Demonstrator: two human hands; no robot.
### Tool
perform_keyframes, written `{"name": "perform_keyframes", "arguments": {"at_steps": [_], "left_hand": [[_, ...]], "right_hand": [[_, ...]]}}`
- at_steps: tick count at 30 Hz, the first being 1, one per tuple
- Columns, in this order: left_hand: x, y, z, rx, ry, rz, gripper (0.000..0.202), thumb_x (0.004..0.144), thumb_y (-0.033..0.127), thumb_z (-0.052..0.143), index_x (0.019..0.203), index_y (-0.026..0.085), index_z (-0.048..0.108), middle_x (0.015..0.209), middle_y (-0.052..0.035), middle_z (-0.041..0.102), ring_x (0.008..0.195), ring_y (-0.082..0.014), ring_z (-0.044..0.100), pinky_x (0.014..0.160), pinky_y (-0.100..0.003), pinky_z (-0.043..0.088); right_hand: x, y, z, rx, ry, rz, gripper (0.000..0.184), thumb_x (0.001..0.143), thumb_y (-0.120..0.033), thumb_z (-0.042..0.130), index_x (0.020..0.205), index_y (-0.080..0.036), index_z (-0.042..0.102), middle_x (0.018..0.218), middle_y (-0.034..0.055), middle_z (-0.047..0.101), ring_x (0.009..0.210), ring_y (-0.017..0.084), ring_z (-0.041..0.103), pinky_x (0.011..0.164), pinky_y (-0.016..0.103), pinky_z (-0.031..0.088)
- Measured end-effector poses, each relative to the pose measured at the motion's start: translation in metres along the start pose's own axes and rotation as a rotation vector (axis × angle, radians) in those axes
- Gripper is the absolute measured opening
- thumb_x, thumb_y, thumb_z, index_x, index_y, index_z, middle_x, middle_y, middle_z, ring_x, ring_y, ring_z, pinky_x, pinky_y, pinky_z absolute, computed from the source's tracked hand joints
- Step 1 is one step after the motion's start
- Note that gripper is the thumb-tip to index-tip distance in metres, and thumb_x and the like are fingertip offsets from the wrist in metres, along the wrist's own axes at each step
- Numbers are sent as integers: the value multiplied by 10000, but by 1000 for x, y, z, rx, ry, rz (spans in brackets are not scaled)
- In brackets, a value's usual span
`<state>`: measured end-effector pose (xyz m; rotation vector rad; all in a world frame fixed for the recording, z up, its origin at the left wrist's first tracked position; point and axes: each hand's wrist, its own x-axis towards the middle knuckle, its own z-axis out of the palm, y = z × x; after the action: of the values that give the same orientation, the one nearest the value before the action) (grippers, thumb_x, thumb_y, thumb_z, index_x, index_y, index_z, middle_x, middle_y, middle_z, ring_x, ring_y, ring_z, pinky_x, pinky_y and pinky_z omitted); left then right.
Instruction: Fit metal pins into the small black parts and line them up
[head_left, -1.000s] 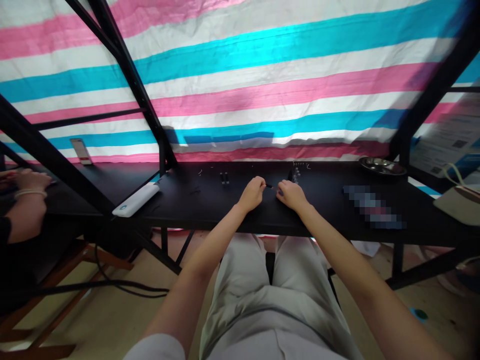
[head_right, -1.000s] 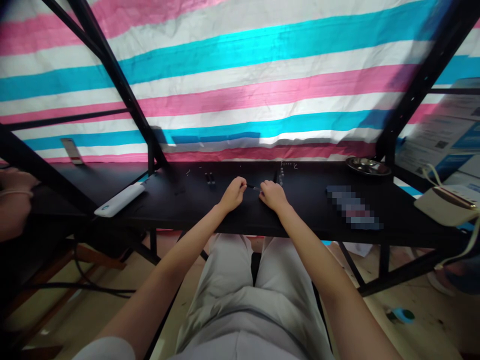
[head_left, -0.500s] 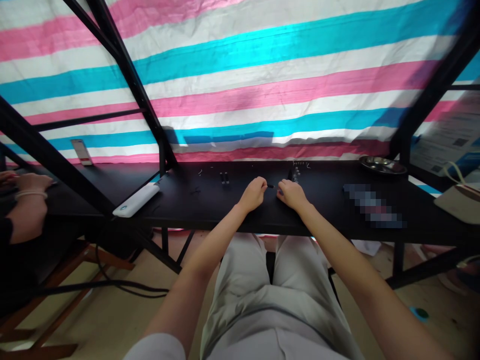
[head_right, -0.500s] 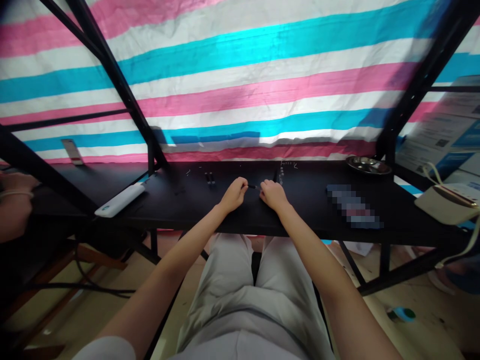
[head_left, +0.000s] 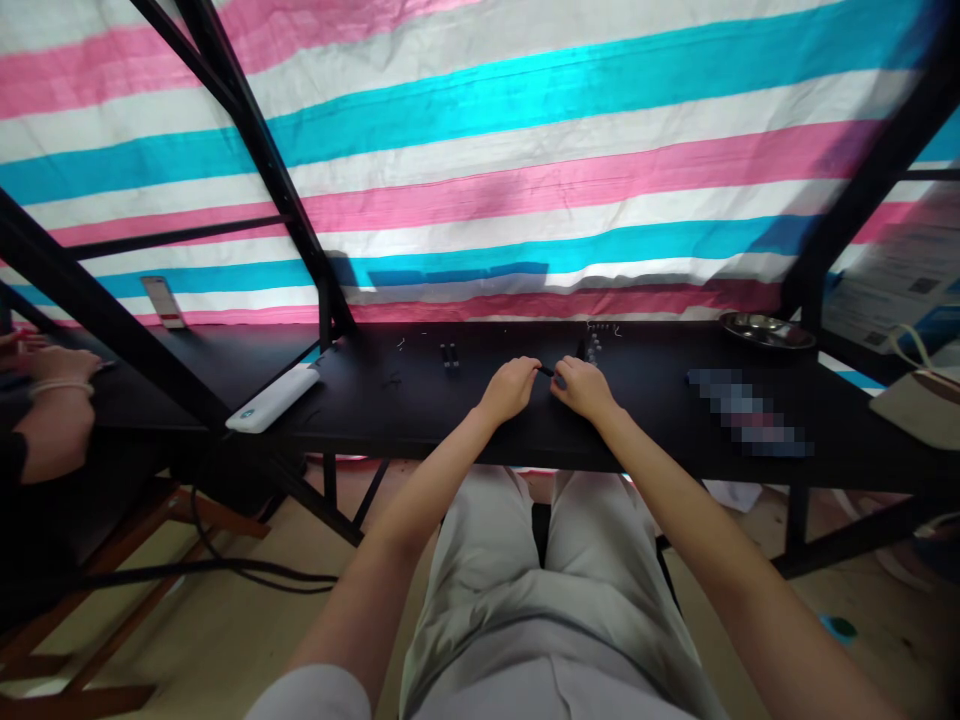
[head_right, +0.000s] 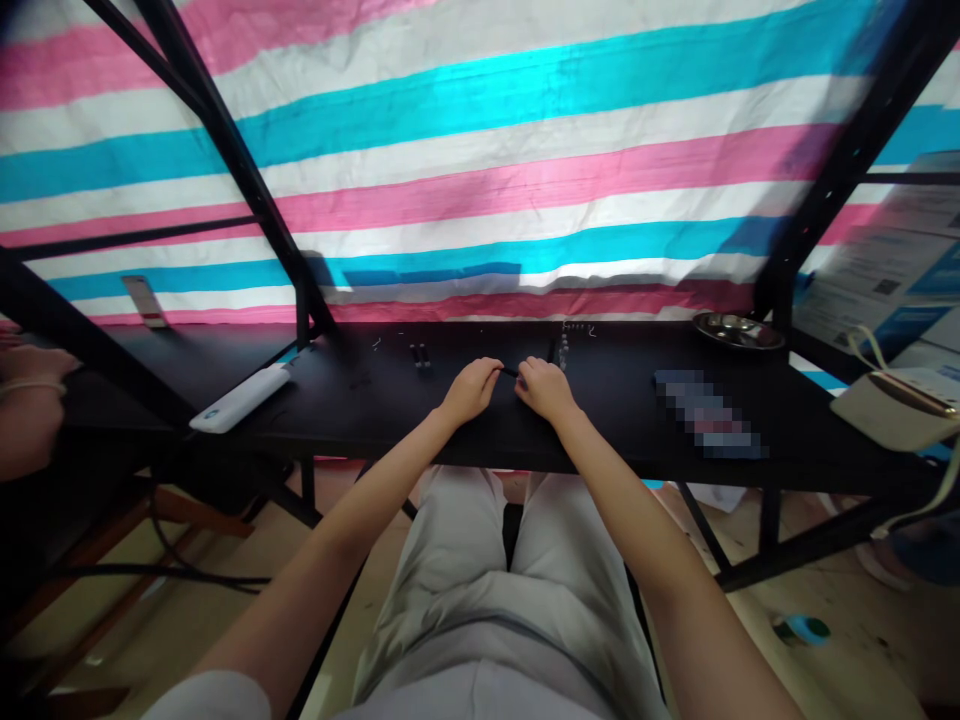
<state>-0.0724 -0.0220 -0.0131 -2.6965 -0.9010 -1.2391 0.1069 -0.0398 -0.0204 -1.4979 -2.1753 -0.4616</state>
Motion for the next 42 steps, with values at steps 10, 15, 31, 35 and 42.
{"name": "perform_keyframes", "arguments": {"at_steps": [10, 15, 31, 35, 42], "left_hand": [[-1, 2, -3, -49, -55, -12, 426, 908, 220, 329, 1327, 156, 366, 992, -93, 615, 884, -186, 576, 853, -353, 470], [-2, -1, 0, -48, -56, -8, 454, 912, 231, 326, 1357, 139, 331, 950, -92, 617, 867, -183, 572, 842, -354, 473], [-1, -6, -1, -127, 17, -111, 164, 904, 238, 379, 967, 176, 517, 888, -51, 576, 818, -142, 550, 779, -272, 461], [-2, -5, -3, -178, 16, -102, 196, 909, 245, 371, 1017, 169, 516, 960, -65, 583, 895, -147, 556, 831, -281, 456], [-2, -4, -3, -173, -56, -109, 176, 873, 261, 449, 1008, 178, 525, 928, -53, 585, 825, -144, 562, 777, -277, 470]], "right_hand": [[-2, -4, -7, 173, 119, 91, 181, 845, -288, 416, 809, -179, 557, 826, 62, 563, 771, 166, 520, 671, 252, 346], [-3, -3, -6, 227, 153, 98, 184, 851, -293, 422, 808, -182, 562, 831, 59, 575, 769, 160, 535, 666, 245, 361], [-2, 0, 1, 185, 35, -12, 148, 816, -270, 488, 823, -188, 611, 831, 35, 592, 704, 136, 547, 583, 233, 348], [-3, 0, 2, 200, 27, -8, 152, 816, -271, 489, 841, -184, 611, 845, 36, 593, 705, 133, 551, 580, 230, 350], [-3, 1, 3, 206, 21, -6, 156, 820, -279, 494, 855, -183, 611, 847, 32, 587, 702, 129, 548, 569, 230, 343]]}}
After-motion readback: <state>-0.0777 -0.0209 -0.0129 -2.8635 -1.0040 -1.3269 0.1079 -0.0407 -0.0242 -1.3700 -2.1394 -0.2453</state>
